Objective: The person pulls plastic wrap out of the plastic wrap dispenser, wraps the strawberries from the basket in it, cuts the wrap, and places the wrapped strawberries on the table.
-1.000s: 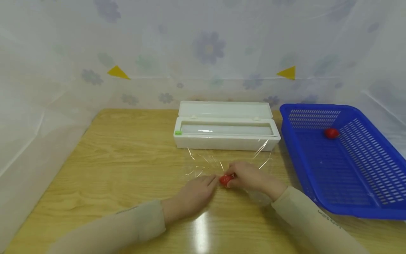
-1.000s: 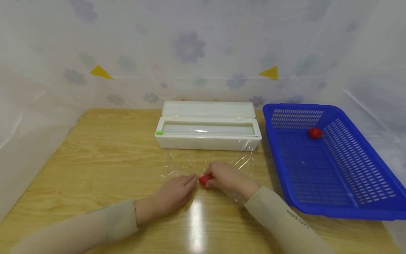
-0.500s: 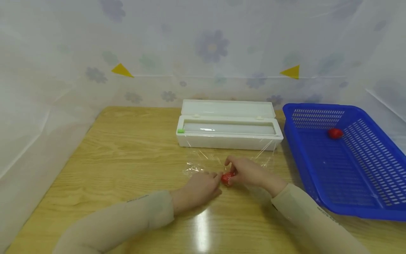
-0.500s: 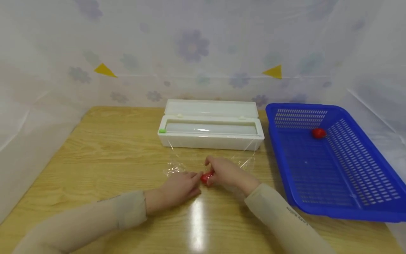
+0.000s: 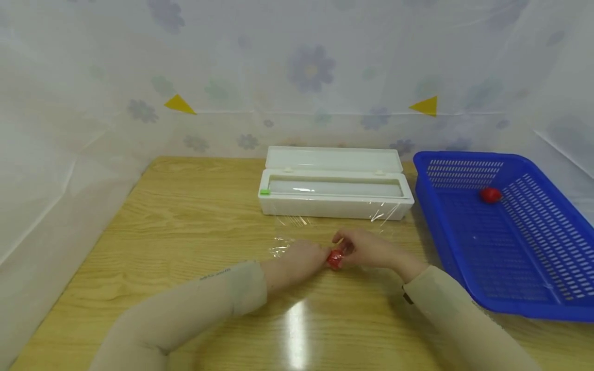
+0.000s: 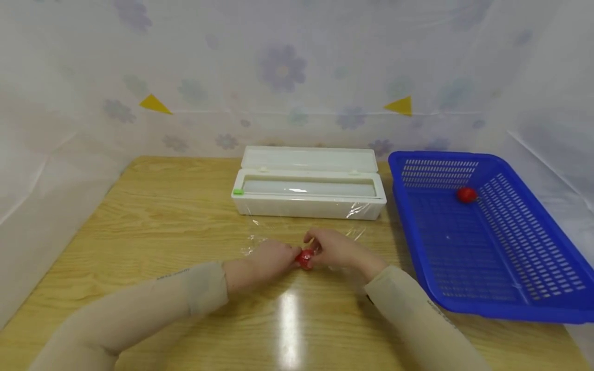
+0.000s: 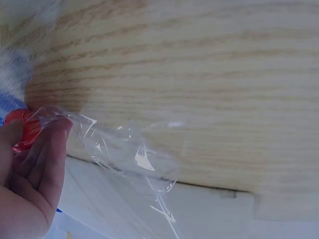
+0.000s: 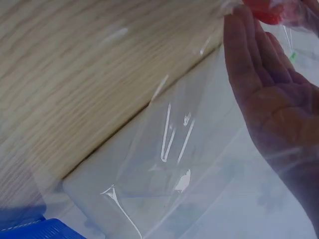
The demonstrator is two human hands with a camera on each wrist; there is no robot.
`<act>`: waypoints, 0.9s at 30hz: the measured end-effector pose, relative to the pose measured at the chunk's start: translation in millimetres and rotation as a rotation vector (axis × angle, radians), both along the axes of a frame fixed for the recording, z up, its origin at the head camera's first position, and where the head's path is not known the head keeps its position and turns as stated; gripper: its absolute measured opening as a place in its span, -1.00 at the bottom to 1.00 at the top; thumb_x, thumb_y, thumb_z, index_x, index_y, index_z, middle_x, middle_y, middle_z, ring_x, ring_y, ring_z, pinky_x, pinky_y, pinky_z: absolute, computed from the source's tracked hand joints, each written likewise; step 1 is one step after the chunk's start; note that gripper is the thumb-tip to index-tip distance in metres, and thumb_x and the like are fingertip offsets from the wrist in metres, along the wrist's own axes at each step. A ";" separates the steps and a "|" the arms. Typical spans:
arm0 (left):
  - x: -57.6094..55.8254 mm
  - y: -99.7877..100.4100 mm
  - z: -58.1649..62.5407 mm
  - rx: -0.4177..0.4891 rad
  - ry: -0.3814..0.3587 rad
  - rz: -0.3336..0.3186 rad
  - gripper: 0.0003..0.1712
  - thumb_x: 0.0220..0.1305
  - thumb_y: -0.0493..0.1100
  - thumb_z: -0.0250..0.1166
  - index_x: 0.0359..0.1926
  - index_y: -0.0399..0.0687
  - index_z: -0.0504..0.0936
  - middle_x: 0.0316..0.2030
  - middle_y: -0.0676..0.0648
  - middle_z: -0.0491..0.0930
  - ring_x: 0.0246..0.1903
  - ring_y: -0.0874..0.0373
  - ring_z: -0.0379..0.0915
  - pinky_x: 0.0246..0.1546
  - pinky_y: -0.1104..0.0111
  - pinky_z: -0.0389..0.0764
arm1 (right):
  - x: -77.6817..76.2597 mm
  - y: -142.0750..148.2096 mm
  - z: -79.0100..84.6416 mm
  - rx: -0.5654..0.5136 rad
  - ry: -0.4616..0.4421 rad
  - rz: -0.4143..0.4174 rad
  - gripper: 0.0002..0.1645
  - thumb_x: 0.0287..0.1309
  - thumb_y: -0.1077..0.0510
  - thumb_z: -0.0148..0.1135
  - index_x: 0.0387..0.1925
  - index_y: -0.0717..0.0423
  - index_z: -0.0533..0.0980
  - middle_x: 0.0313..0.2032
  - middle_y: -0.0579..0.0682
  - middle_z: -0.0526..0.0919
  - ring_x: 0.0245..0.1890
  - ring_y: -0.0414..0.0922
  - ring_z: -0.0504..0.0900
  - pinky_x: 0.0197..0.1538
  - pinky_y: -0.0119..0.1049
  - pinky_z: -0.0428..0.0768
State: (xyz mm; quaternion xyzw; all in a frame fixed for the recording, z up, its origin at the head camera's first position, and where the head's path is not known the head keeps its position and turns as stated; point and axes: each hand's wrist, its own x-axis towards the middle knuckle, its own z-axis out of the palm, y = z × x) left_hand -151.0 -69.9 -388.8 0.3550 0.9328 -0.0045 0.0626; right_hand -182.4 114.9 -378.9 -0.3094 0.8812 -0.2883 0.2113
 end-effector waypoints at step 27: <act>-3.3 4.1 6.0 -0.058 -0.009 -0.013 -0.90 0.33 -0.18 0.10 -0.29 -0.01 0.54 -0.45 0.01 0.62 -0.44 0.17 0.56 -0.44 0.37 0.59 | 74.6 -14.1 11.1 0.131 0.651 -0.087 -0.77 0.06 0.29 0.27 -0.18 0.13 0.55 -0.32 -0.04 0.62 -0.26 -0.08 0.60 -0.18 -0.21 0.60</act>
